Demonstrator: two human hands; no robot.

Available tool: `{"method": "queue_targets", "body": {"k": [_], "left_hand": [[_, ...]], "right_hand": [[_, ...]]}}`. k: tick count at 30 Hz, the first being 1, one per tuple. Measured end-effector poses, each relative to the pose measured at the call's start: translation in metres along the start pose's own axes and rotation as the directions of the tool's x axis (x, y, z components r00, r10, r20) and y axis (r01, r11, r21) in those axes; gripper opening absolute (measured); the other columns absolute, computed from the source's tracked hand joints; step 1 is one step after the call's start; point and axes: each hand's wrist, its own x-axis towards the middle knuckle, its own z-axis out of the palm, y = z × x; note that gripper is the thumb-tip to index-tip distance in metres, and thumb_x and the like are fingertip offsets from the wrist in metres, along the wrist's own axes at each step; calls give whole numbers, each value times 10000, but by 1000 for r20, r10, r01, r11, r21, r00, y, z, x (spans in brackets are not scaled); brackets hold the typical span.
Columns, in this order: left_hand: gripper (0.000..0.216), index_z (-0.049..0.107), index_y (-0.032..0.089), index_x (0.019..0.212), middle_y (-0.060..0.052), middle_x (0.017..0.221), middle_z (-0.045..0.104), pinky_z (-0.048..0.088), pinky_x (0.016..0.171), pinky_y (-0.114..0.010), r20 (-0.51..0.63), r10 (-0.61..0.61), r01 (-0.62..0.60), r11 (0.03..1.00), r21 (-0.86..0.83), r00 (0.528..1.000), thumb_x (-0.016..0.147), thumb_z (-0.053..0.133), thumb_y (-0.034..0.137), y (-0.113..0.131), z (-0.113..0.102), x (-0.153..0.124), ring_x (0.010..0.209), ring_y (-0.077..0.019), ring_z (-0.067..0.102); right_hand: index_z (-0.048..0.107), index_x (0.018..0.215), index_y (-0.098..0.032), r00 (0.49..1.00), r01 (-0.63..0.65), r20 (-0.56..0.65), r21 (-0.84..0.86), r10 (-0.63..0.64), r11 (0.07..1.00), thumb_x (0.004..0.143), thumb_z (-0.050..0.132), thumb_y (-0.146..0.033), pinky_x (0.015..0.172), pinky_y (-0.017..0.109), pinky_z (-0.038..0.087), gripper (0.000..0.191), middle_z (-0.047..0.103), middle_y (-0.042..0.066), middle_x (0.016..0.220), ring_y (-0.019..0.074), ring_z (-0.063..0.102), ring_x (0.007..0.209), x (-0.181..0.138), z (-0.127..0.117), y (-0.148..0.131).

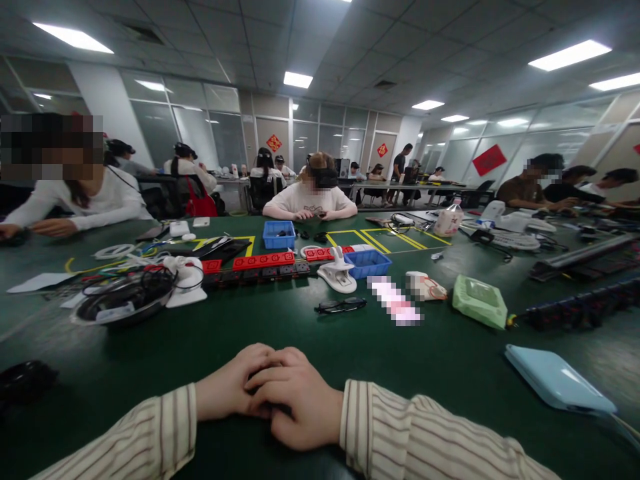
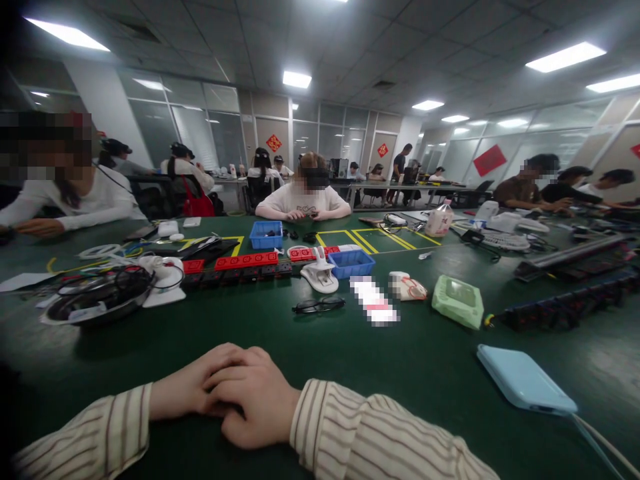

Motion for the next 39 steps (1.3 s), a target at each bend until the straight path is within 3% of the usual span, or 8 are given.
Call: {"method": "queue_targets", "body": {"k": [4,9,12,15,21,28,34,39], "left_hand": [[632,456,203,1142,-64,1143,489,329,960,-405,13,32,-32,999,22,999,592,685,412,-2,0,5,1066,-255,448],[730,470,170,1081,-80,1064,501,377,886,-413,-120,-25,36,995,89,992,486,723,509,4,5,1,971,-261,469],[566,528,166,940,-66,964,521,394,832,-411,-190,-75,106,981,160,979,507,705,485,8,9,0,903,-255,476],[355,550,168,873,-49,901,525,402,808,-384,-200,-75,107,982,154,977,586,648,353,9,10,0,862,-231,484],[422,573,205,951,-34,1024,503,368,899,-374,-120,4,7,996,90,993,533,611,162,8,7,0,979,-232,458],[545,533,230,1087,-45,1143,492,238,1013,-445,-48,79,-72,989,132,996,564,665,308,0,6,-1,1101,-265,407],[814,454,191,1140,-82,1145,483,107,1024,-553,-154,15,17,978,208,988,436,725,498,4,10,-3,1095,-286,415],[502,545,161,903,-61,960,530,151,1019,-526,-241,-25,90,961,260,970,536,670,480,11,15,-5,963,-247,487]], "right_hand": [[526,911,-232,995,-65,-75,3,65,998,674,520,-237,985,380,223,238,587,-6,1047,184,444,1059,0,0,-2],[497,1006,-171,918,-347,-233,-81,321,934,655,588,-539,807,366,351,517,521,75,986,212,449,895,1,4,2],[509,928,-165,887,-440,-225,-149,403,885,647,605,-549,759,354,353,486,509,58,917,204,435,847,3,8,4],[524,883,-170,896,-434,-191,-196,400,879,658,626,-494,753,345,348,407,514,43,869,197,431,835,5,8,4],[543,950,-190,973,-220,-103,-130,207,967,668,571,-270,818,343,347,294,564,40,942,197,457,902,2,2,5],[536,763,-221,998,47,-45,-19,-48,999,625,462,-157,981,348,248,169,616,-27,970,163,460,1041,-2,1,1],[506,1022,-158,956,-225,-220,-135,193,965,696,553,-467,852,385,342,452,534,89,1025,218,451,952,-2,1,-2],[523,904,-149,926,-373,-164,-278,340,885,674,556,-592,742,351,352,501,517,62,867,202,444,821,1,10,3]]}}
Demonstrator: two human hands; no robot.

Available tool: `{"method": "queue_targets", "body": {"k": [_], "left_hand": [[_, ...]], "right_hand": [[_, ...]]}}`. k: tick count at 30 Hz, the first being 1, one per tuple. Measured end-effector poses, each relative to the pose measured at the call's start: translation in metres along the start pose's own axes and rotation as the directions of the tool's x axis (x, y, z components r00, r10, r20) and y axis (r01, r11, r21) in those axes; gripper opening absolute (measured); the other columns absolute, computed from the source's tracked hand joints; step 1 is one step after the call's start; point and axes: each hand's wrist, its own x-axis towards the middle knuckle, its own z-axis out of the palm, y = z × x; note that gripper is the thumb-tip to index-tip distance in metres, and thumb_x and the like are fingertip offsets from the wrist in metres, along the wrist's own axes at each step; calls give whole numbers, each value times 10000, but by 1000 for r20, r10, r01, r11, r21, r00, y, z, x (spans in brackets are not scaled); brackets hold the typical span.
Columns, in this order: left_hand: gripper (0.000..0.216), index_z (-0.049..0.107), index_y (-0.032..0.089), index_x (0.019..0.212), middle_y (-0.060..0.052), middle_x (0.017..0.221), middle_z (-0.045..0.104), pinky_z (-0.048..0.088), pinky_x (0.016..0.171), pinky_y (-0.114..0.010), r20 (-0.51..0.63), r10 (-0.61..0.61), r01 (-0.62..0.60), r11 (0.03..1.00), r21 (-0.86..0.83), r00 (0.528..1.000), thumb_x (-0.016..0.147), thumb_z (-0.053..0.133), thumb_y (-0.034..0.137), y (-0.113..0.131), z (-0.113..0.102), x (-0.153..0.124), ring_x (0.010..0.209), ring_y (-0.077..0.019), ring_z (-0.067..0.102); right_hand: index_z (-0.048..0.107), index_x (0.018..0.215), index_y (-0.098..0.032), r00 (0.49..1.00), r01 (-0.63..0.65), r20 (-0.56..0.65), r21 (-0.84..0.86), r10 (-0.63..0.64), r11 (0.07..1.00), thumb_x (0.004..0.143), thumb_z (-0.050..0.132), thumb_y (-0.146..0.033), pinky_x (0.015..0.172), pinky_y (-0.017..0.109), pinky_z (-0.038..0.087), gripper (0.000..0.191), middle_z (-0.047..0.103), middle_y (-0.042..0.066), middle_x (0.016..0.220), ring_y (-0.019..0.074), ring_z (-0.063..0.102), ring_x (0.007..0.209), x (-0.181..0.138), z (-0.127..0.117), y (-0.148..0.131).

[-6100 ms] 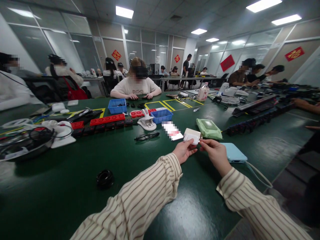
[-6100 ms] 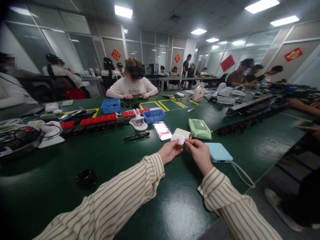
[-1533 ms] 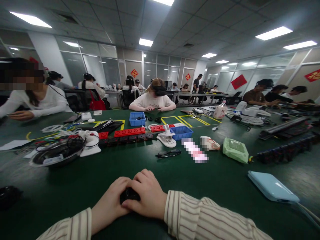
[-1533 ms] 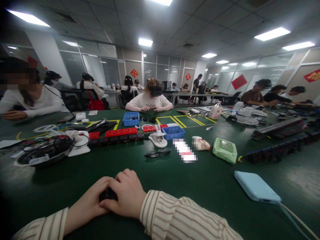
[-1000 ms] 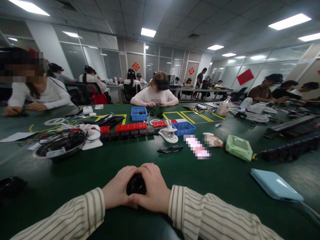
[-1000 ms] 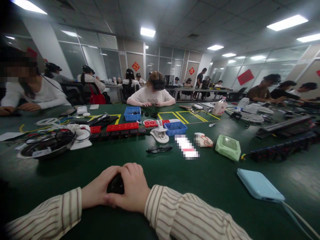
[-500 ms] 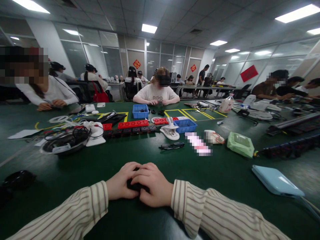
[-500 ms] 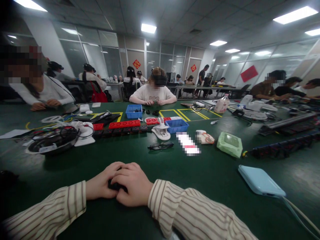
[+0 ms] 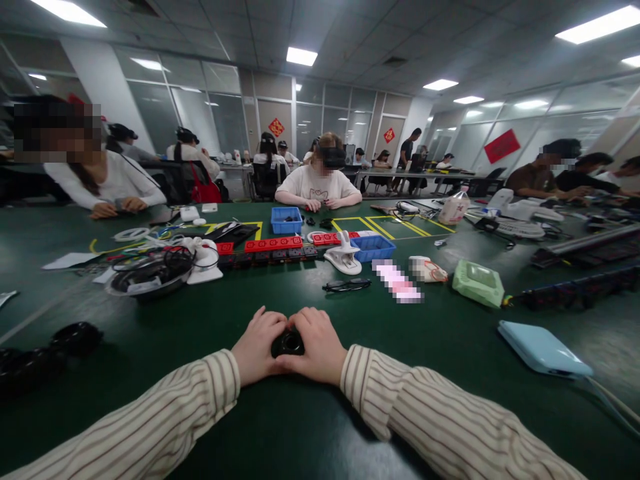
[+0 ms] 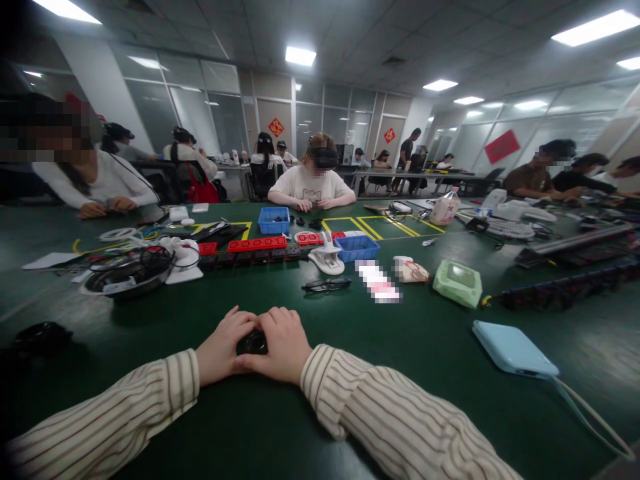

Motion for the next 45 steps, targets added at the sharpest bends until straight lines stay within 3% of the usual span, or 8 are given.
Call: {"method": "queue_targets", "body": {"k": [9,15,18,24,30,37,41,45], "left_hand": [[401,585,192,943,-34,989,527,401,882,-364,128,161,-121,954,-274,979,555,679,232,-10,-5,-3,955,-221,483],[693,490,210,1126,-60,1156,484,131,1049,-495,176,216,-165,950,-264,960,500,738,370,-11,-6,-14,1085,-272,433],[860,409,193,1198,-103,1223,443,120,1030,-551,125,159,-133,972,-193,979,468,709,533,-7,-4,-20,1136,-307,392],[700,516,184,944,-73,991,539,108,995,-615,-7,2,-2,1000,-24,1000,434,664,640,10,-2,-27,976,-287,490],[470,524,181,927,-48,963,554,166,1025,-532,60,66,-61,995,-84,996,555,658,436,6,-3,-24,940,-241,510],[559,531,219,1036,-28,1074,530,194,1040,-462,171,229,-192,959,-210,958,510,698,304,-3,-4,-17,1032,-248,468],[827,402,226,1215,-72,1193,469,116,1036,-546,152,209,-186,970,-154,966,487,708,473,-2,-3,-21,1121,-286,410],[825,445,190,1139,-94,1109,506,100,1020,-584,84,146,-139,987,-80,986,467,660,617,5,-4,-23,1062,-290,450]], "right_hand": [[530,1019,-173,964,248,69,108,-256,963,683,584,-266,797,327,353,353,563,48,973,189,461,901,-6,-4,-6],[490,1076,-177,886,438,40,259,-463,861,709,493,-281,902,344,323,381,533,58,1119,192,425,1074,-10,-6,-15],[471,1088,-147,925,379,-60,231,-375,896,734,489,-509,874,365,338,507,511,104,1100,215,437,1027,-11,-6,-16],[503,845,-152,986,126,-127,111,-112,986,663,459,-694,704,339,361,573,517,63,825,188,445,767,-12,2,-16],[530,855,-153,970,241,1,33,-242,970,719,514,-506,685,320,350,379,524,63,844,180,435,769,-10,-1,-16],[538,891,-182,836,543,-20,174,-548,822,645,444,-226,831,345,332,267,578,30,909,183,453,912,-9,-6,-15],[498,1004,-158,859,511,-103,206,-501,834,734,432,-379,865,363,325,355,562,68,1001,197,446,982,-10,-7,-17],[513,932,-139,953,291,-128,130,-275,948,729,398,-634,740,361,356,547,548,89,887,201,460,813,-12,-2,-18]]}}
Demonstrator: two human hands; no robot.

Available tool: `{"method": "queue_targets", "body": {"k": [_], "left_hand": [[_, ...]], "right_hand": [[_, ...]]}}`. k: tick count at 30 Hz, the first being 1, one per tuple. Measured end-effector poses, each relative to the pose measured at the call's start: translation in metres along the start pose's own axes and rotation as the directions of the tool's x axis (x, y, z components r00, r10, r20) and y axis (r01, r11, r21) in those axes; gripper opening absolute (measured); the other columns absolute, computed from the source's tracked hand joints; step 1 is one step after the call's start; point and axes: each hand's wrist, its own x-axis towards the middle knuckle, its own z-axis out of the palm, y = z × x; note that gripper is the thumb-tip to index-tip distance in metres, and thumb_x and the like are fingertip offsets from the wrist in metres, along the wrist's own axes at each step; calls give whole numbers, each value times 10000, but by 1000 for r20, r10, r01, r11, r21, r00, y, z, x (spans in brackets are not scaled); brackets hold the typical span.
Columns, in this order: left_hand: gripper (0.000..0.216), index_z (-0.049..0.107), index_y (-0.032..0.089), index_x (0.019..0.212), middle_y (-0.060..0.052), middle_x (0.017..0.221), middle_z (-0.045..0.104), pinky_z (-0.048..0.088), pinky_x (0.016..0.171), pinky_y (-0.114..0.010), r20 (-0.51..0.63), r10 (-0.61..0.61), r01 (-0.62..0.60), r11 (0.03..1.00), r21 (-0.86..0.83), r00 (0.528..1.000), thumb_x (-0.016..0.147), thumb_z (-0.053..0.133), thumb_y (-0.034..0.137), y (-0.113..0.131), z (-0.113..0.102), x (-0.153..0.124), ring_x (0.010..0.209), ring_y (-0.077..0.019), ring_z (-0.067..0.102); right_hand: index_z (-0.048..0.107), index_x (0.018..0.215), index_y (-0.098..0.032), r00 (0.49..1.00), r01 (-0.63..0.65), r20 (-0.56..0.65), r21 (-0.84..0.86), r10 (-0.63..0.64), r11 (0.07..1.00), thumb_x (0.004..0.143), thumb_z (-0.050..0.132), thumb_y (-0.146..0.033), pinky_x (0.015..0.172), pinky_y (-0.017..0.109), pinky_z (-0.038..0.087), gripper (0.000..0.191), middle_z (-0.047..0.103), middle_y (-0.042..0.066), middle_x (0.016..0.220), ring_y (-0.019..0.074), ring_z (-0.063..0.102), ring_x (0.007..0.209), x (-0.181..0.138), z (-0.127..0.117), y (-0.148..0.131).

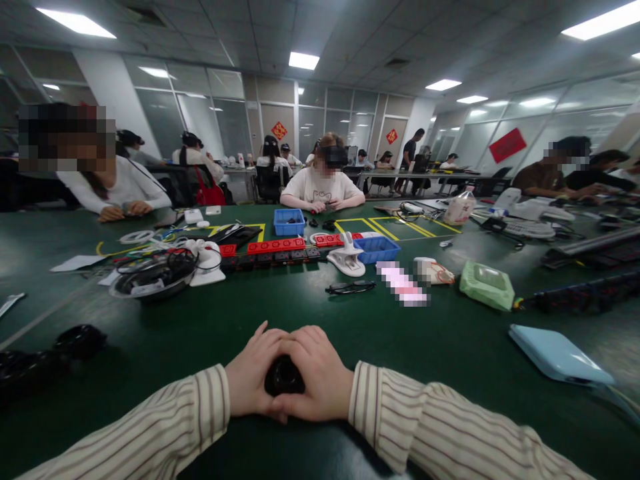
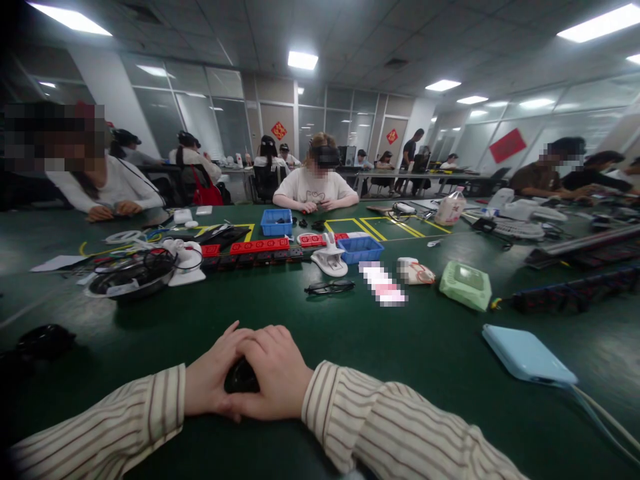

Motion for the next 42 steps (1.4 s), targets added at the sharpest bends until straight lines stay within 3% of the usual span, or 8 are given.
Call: {"method": "queue_targets", "body": {"k": [6,12,18,25,30,33,36,42], "left_hand": [[509,526,173,889,-57,929,538,115,1024,-565,-55,-73,76,996,50,996,542,644,527,11,-1,0,922,-248,504],[407,549,191,888,-41,974,550,232,1020,-451,66,33,-25,992,-122,997,522,683,310,-3,-2,5,966,-240,489],[679,482,223,1103,-47,1105,520,150,1044,-489,99,35,-22,991,-135,995,489,719,389,-6,-2,4,1064,-260,453],[837,480,166,1061,-95,1037,525,133,1009,-586,-73,-75,79,995,57,994,405,670,649,10,-1,-5,997,-298,477],[465,534,188,842,-36,867,551,155,998,-587,-74,-160,165,984,68,984,524,657,504,18,-1,-5,851,-240,521],[391,556,199,841,-18,872,559,134,1017,-561,-14,-117,118,993,23,993,520,682,386,10,-4,-1,866,-225,519],[384,589,216,873,-25,981,547,245,1010,-465,71,3,4,996,-88,997,521,702,320,-2,-7,3,981,-238,476],[572,554,219,1035,-48,1091,519,337,962,-388,77,96,-81,980,-182,992,543,703,469,-13,-5,6,1038,-251,452]], "right_hand": [[506,779,-156,989,-120,74,-138,131,983,689,480,-625,663,324,347,479,520,49,772,173,431,707,-1,4,1],[512,847,-176,976,135,167,31,-138,990,654,491,-282,770,326,363,220,576,45,895,182,466,865,2,-1,2],[510,879,-187,966,224,98,152,-240,963,688,440,-278,840,336,350,223,594,38,952,182,469,967,2,-4,1],[513,900,-139,997,-82,-13,-16,81,997,675,428,-696,715,353,358,607,539,76,833,191,457,765,-1,1,0],[511,787,-160,988,-126,77,-79,132,989,643,521,-646,692,327,352,506,525,46,774,176,449,729,0,3,2],[512,829,-170,990,-45,132,8,44,999,668,567,-420,735,322,363,302,559,39,821,175,474,790,2,0,3],[508,842,-188,981,72,168,135,-94,988,636,508,-247,813,323,360,215,594,22,889,165,491,883,2,-2,3],[509,800,-210,955,222,149,209,-255,952,642,426,-196,908,333,330,179,624,5,946,157,468,1022,3,-4,1]]}}
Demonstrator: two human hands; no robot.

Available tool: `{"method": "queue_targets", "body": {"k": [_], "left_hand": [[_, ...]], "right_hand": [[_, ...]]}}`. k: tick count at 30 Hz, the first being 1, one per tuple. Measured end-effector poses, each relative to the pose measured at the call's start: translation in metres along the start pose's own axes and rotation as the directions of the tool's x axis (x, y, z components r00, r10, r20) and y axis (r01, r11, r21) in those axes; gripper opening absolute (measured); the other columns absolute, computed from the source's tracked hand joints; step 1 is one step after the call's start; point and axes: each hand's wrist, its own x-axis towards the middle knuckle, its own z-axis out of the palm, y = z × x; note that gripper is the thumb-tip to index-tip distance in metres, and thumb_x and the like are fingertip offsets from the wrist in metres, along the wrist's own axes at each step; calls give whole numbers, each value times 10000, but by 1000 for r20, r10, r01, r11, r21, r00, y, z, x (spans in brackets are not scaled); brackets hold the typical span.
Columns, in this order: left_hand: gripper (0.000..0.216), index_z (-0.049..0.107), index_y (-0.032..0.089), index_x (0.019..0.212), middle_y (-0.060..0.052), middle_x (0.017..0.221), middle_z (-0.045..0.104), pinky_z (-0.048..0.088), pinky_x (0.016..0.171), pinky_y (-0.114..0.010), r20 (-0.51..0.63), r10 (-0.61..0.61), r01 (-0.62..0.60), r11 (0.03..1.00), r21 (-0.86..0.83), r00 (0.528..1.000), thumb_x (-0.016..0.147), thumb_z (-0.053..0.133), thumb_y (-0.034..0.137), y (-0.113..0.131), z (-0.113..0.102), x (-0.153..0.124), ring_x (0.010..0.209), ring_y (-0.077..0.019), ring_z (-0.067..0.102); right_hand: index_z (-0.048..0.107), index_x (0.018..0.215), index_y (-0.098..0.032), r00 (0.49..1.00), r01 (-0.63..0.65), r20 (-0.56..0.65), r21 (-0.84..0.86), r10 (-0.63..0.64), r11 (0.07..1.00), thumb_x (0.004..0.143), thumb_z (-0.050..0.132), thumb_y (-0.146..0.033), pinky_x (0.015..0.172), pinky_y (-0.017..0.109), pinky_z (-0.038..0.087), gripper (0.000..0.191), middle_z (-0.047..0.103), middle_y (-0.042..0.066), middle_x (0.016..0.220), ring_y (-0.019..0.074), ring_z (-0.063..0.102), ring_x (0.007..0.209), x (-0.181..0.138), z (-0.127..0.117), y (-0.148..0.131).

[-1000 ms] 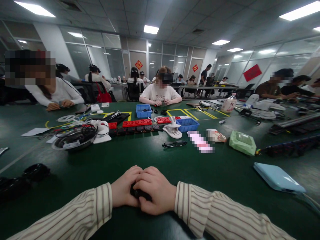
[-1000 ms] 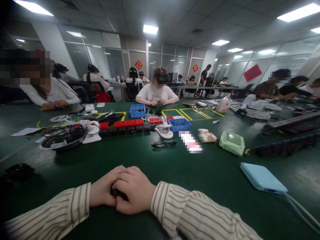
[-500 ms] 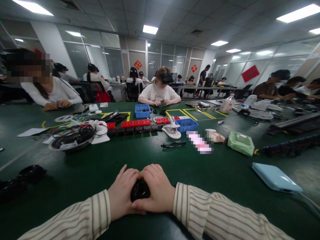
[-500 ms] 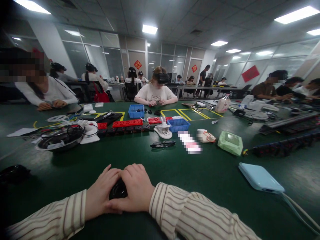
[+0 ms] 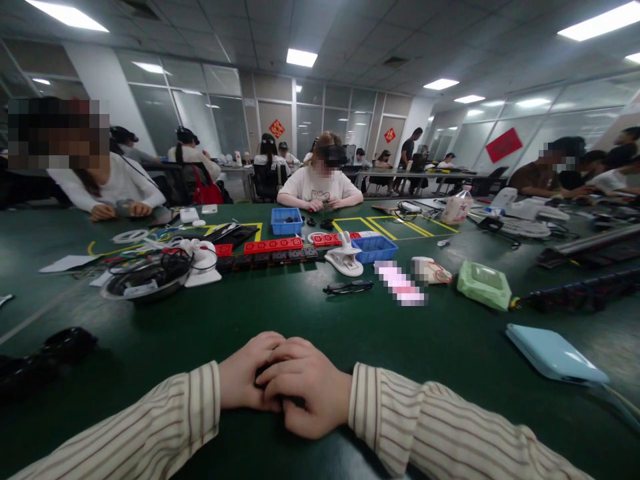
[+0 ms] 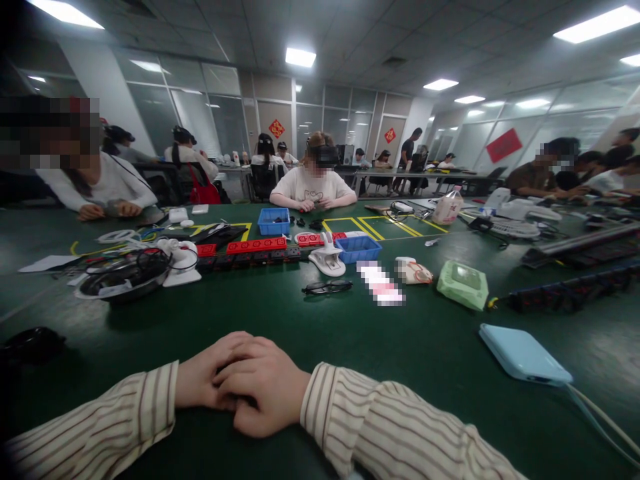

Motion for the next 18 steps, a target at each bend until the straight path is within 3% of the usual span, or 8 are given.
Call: {"method": "queue_targets", "body": {"k": [3,6,9,11,15,18], "left_hand": [[718,484,211,1126,-68,1129,501,281,997,-441,-27,-17,18,999,42,999,513,700,515,2,1,-2,1057,-269,446],[746,471,190,1100,-80,1089,511,181,1023,-517,-82,-48,59,990,132,996,487,679,561,4,3,-5,1031,-279,462],[712,481,174,1026,-76,1003,529,164,1016,-544,-134,-79,106,973,203,988,486,639,610,8,5,-7,967,-272,488],[690,500,178,969,-62,951,535,150,1016,-555,-147,-99,131,965,226,984,467,636,632,11,6,-6,922,-261,500],[487,547,192,854,-22,866,540,132,1017,-562,-135,-148,176,958,226,980,502,671,506,17,4,-3,865,-230,514],[379,560,213,884,-6,888,548,129,1025,-542,-88,-141,154,972,176,986,531,648,320,16,2,-1,894,-218,511]], "right_hand": [[499,924,-188,995,-14,-95,-19,12,1000,715,448,-298,883,337,341,242,590,46,1010,166,463,1017,0,-2,-2],[480,962,-164,972,-174,-175,-91,157,980,741,481,-463,812,348,358,371,566,73,948,190,473,911,-2,-1,-3],[481,924,-155,929,-355,-174,-158,328,922,697,510,-588,752,344,358,490,535,65,866,192,456,810,-3,2,-2],[489,868,-159,912,-405,-146,-185,383,895,669,523,-627,727,334,353,510,519,53,834,186,445,777,-3,3,-1],[503,823,-166,916,-400,-88,-200,390,894,692,558,-521,709,320,349,382,523,46,825,181,446,774,-2,3,0],[515,861,-168,951,-309,-69,-144,302,940,688,541,-332,737,326,354,240,565,49,854,182,468,810,-1,3,0]]}}
